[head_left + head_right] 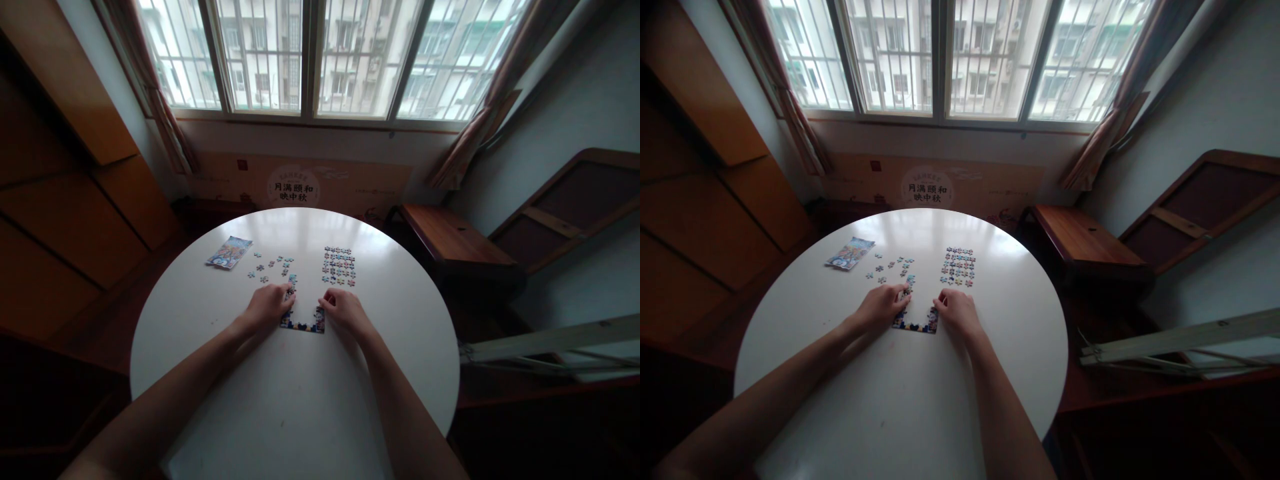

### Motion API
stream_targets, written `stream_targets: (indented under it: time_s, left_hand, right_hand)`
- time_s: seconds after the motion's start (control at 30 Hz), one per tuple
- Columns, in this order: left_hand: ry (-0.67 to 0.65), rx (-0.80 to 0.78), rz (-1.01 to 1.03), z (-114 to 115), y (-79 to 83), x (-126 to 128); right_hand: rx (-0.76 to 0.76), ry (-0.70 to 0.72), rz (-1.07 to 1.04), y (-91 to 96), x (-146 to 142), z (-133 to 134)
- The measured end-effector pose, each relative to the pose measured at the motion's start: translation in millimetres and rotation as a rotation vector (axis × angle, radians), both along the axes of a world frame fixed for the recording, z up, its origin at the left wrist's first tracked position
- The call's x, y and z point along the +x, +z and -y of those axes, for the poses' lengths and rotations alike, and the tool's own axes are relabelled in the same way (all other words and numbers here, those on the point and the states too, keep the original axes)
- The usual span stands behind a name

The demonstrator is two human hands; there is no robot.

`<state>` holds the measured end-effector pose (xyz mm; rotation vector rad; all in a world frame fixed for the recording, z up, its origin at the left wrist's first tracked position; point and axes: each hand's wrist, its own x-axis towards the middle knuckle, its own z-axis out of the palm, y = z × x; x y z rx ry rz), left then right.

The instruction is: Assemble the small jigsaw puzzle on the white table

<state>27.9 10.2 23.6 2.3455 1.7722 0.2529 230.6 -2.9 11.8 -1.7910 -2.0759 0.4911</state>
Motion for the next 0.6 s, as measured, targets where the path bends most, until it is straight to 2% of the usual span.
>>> stream_targets:
  time_s: [0.6]
  left_hand:
    - [-0.006, 0.004, -0.003, -1.6, -2.3, -0.8]
  right_hand:
    - [0.005, -0.007, -0.004, 0.4, 0.2, 0.6]
